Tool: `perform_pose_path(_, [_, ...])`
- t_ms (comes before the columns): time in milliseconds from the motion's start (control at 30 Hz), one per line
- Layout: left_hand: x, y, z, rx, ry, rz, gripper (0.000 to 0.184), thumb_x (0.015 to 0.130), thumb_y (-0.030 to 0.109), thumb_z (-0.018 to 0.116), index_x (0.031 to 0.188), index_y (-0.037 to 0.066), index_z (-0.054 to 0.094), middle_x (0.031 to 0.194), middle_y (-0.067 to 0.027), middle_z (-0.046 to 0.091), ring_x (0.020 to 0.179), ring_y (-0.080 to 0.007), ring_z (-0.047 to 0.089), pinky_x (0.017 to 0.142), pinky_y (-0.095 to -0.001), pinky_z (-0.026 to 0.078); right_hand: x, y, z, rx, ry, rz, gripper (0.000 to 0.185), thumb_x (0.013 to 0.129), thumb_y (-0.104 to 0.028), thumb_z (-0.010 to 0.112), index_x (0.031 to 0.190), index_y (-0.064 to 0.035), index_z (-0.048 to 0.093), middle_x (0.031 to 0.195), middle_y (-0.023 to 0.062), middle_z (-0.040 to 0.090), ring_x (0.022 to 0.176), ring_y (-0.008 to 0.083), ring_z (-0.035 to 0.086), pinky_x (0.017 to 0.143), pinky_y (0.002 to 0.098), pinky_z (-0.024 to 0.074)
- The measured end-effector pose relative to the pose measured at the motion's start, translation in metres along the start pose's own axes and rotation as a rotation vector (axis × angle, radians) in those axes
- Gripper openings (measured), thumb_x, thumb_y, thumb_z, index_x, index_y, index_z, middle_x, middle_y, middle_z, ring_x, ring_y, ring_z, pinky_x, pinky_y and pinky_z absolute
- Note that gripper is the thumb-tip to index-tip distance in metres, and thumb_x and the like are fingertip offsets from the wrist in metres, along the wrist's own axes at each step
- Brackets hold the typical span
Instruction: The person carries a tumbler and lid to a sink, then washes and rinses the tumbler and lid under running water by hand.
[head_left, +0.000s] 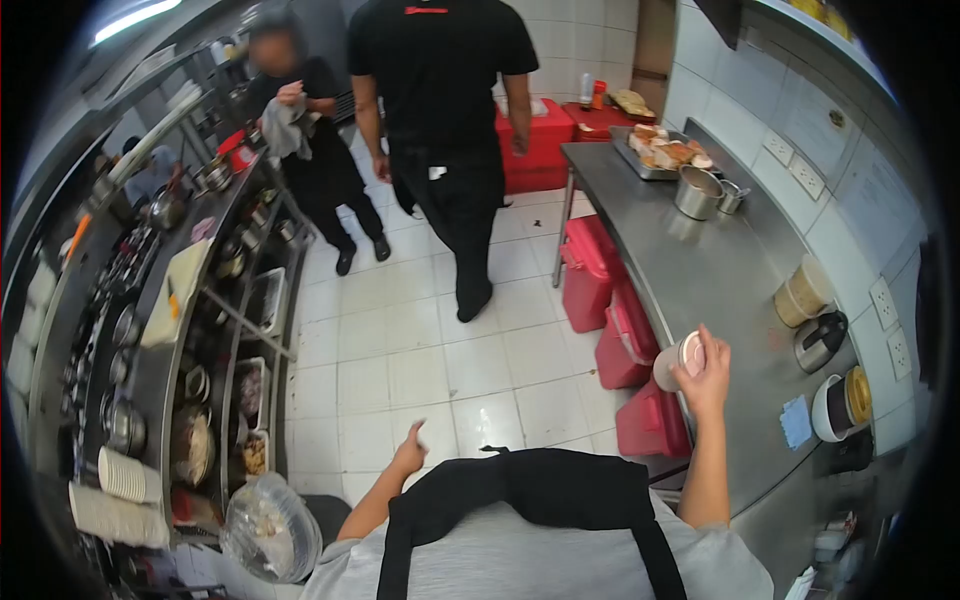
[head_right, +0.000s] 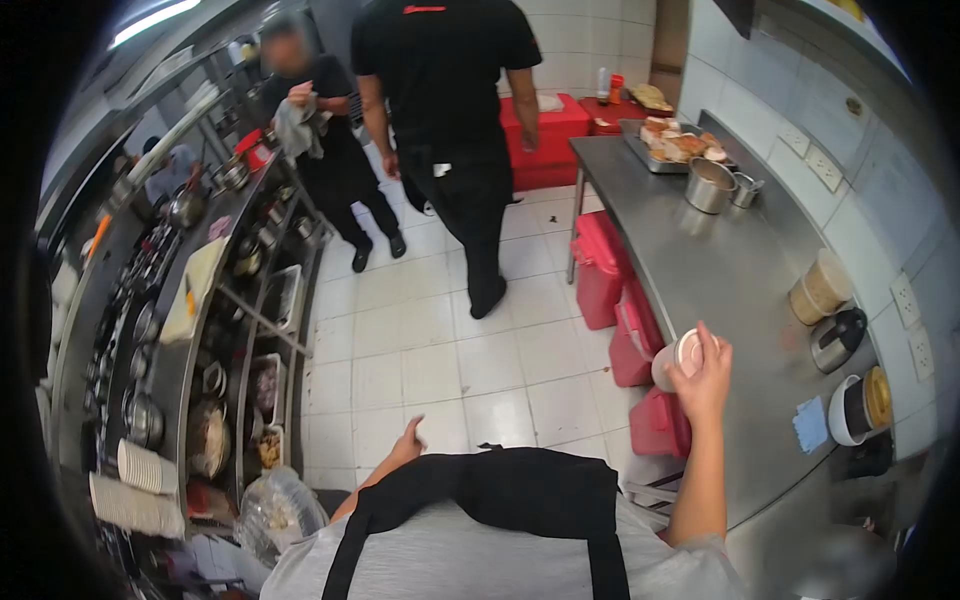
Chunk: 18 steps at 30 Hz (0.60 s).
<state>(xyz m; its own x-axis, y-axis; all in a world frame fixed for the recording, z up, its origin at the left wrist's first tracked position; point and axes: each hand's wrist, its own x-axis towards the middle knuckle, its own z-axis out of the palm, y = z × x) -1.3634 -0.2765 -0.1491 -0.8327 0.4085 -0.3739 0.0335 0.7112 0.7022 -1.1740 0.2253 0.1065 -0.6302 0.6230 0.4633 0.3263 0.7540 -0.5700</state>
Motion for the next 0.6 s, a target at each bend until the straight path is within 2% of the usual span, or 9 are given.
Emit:
perform_pose_path(33, [0.002,-0.028,0.013,0.012,-0.01,-0.087,0.072,0.076,-0.001,0.058,0.139,0.015,0.026,0.081,-0.0139,0.062,0.078,-0.0277,0.062,0.069,-0.042,0.049,0.022,0.021,0.003,-0.032,0.023,0.055,0.079,0.057,-0.02,0.078,0.13,-0.0161,0.048,0.118,0.0183,0.045,0.108,0.0351,0.05,0.093,0.0414,0.0426])
perform_pose_path(67, [0.002,-0.074,0.042,-0.025,0.279,0.084,0.052,0.074,0.008,0.062,0.124,0.007,0.045,0.071,-0.0135,0.061,0.074,-0.0291,0.061,0.067,-0.0419,0.047,0.042,0.04,0.008,-0.06,0.046,0.109,0.079,0.058,-0.022,0.078,0.131,-0.0165,0.048,0.119,0.0187,0.044,0.109,0.0357,0.049,0.093,0.0418,0.0421])
perform_pose_path(167, [-0.008,-0.096,0.038,-0.032,0.025,-0.321,0.046,0.076,0.01,0.06,0.119,0.007,0.045,0.07,-0.0123,0.06,0.071,-0.0273,0.06,0.064,-0.0404,0.047,0.097,0.088,0.036,-0.225,0.029,0.162,0.079,0.06,-0.026,0.078,0.133,-0.0179,0.046,0.119,0.0204,0.044,0.111,0.0377,0.048,0.095,0.0429,0.0406])
perform_pose_path(333, [0.033,-0.107,-0.004,-0.048,-0.027,-0.685,0.035,0.079,0.012,0.058,0.111,0.006,0.046,0.068,-0.0103,0.057,0.067,-0.0244,0.057,0.059,-0.038,0.046,0.193,0.1,0.101,-0.289,0.046,0.123,0.079,0.061,-0.03,0.077,0.133,-0.018,0.045,0.119,0.0217,0.044,0.109,0.0387,0.049,0.094,0.0434,0.0415])
perform_pose_path(433, [0.091,-0.112,-0.043,-0.092,0.018,-0.734,0.028,0.081,0.014,0.057,0.106,0.006,0.046,0.067,-0.0092,0.055,0.064,-0.0226,0.056,0.056,-0.0365,0.046,0.251,0.091,0.153,-0.293,0.018,0.139,0.08,0.062,-0.032,0.076,0.134,-0.02,0.044,0.119,0.0219,0.044,0.108,0.0393,0.049,0.093,0.044,0.042])
perform_pose_path(600, [0.265,-0.068,-0.126,-0.181,0.092,-0.603,0.019,0.083,0.016,0.054,0.098,0.005,0.047,0.065,-0.0072,0.052,0.06,-0.0197,0.054,0.05,-0.034,0.046,0.359,0.071,0.236,-0.311,0.05,0.241,0.082,0.062,-0.034,0.077,0.135,-0.023,0.042,0.12,0.0211,0.043,0.106,0.04,0.049,0.091,0.0445,0.0434])
